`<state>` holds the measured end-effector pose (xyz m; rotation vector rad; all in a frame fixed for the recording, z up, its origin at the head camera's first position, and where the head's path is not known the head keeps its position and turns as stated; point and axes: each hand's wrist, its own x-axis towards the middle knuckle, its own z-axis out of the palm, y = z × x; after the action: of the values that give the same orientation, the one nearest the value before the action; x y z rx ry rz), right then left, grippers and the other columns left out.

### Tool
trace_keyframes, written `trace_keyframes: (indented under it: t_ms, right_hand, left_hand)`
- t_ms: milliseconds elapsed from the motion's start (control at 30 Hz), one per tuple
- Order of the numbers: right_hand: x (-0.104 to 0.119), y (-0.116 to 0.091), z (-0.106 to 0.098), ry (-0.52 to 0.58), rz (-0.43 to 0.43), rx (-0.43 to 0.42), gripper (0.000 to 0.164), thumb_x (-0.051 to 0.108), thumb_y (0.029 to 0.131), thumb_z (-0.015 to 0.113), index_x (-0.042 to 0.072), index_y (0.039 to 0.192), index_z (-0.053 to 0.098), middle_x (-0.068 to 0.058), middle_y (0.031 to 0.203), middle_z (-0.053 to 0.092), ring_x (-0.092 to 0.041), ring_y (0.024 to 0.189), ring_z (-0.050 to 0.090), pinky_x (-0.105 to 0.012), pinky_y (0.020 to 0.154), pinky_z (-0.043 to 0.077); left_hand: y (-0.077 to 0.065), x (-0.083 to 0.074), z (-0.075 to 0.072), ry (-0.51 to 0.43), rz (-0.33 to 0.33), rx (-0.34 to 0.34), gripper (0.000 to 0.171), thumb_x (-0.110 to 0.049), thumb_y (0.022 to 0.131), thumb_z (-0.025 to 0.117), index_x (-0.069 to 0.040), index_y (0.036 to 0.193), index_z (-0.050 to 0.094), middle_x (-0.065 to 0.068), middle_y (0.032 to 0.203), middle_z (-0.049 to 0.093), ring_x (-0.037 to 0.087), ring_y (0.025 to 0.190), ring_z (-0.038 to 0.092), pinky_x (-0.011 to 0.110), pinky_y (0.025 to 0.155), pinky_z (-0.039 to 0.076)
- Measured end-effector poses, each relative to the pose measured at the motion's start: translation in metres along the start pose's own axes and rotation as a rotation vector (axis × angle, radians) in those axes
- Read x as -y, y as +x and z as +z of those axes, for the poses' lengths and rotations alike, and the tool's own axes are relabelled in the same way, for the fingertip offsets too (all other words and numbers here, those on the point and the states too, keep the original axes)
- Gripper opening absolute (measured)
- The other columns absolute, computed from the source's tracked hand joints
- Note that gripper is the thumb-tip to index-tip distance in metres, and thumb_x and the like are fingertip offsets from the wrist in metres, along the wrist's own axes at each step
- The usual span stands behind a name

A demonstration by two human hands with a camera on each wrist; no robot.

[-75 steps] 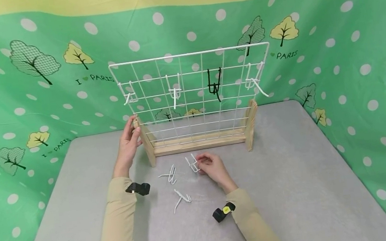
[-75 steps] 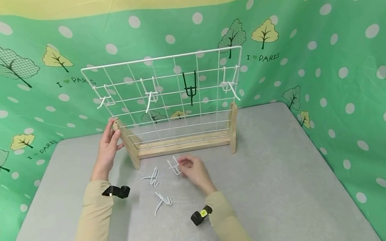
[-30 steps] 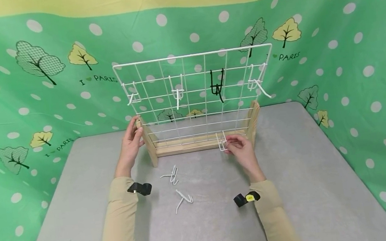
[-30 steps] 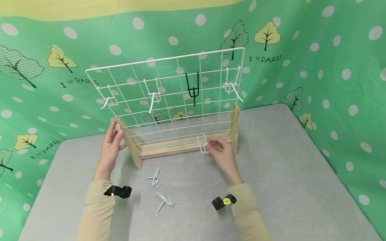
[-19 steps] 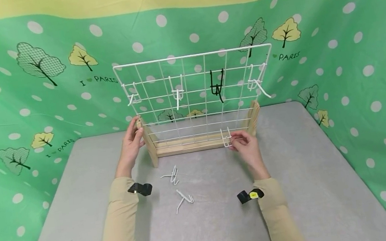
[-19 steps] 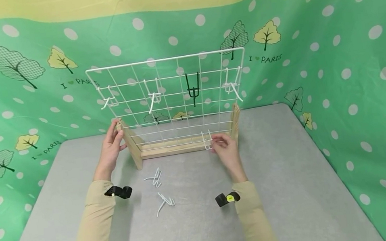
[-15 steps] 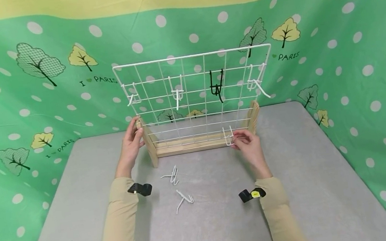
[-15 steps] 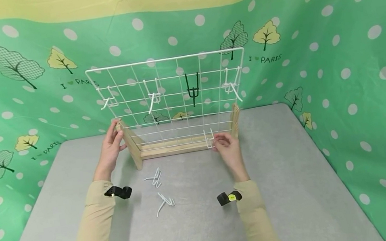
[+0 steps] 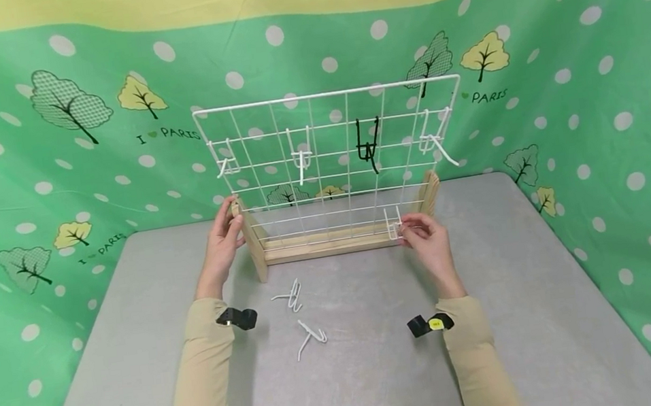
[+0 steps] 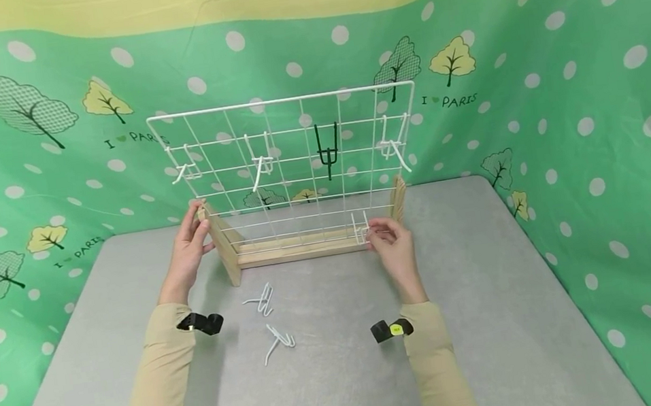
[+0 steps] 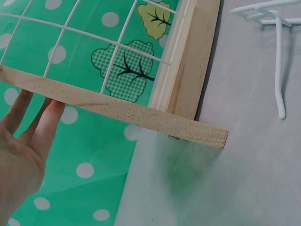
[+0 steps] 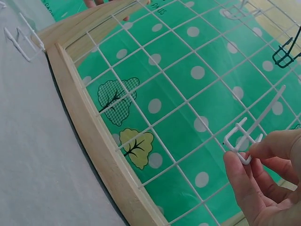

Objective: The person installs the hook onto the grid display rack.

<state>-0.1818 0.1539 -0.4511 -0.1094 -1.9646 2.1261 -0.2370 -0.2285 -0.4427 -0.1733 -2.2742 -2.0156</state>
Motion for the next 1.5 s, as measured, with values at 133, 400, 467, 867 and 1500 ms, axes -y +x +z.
trace_keyframes:
  t_ms: [133,400,467,867,1500]
  right_hand:
    - [0.004,0.003,0.000,0.008,-0.019,-0.017,0.020,-0.014,0.089,0.056,-0.019,0.109,0.056,-0.021,0.093,0.058,-0.013,0.076,0.062,-0.024,0.070,0.057]
    - [0.014,0.008,-0.001,-0.005,-0.061,-0.045,0.023,-0.009,0.090,0.059,-0.017,0.111,0.058,-0.020,0.093,0.057,-0.010,0.075,0.061,-0.023,0.070,0.057]
    - [0.016,0.009,-0.001,0.007,-0.065,-0.048,0.023,-0.010,0.090,0.059,-0.018,0.111,0.058,-0.020,0.094,0.057,-0.010,0.075,0.061,-0.023,0.070,0.057]
    - [0.009,0.014,0.007,0.048,-0.092,-0.053,0.018,-0.014,0.088,0.057,-0.018,0.105,0.059,-0.018,0.090,0.059,-0.010,0.073,0.063,-0.023,0.069,0.057]
    - [-0.020,0.023,0.015,0.095,-0.044,-0.097,0.019,-0.016,0.086,0.056,-0.017,0.105,0.059,-0.021,0.089,0.059,-0.008,0.070,0.062,-0.022,0.067,0.057]
  left_hand:
    - [-0.001,0.000,-0.002,0.002,-0.001,-0.004,0.054,-0.032,0.102,0.048,-0.029,0.153,0.030,0.019,0.146,0.037,0.035,0.130,0.038,0.053,0.099,0.043]
    - [-0.001,0.002,-0.004,0.011,0.002,-0.001,0.054,-0.034,0.102,0.048,-0.030,0.152,0.030,0.019,0.146,0.037,0.034,0.130,0.038,0.054,0.099,0.042]
    - [-0.001,0.002,-0.003,0.008,0.000,-0.001,0.053,-0.034,0.102,0.048,-0.031,0.152,0.030,0.020,0.147,0.036,0.035,0.130,0.038,0.053,0.099,0.043]
    - [-0.001,0.001,-0.003,-0.008,0.057,0.012,0.052,-0.039,0.100,0.052,-0.034,0.149,0.037,0.024,0.144,0.037,0.036,0.127,0.041,0.049,0.096,0.047]
    - [-0.001,0.001,-0.002,0.017,0.013,0.005,0.055,-0.032,0.102,0.048,-0.027,0.153,0.029,0.020,0.149,0.035,0.035,0.131,0.039,0.053,0.098,0.044]
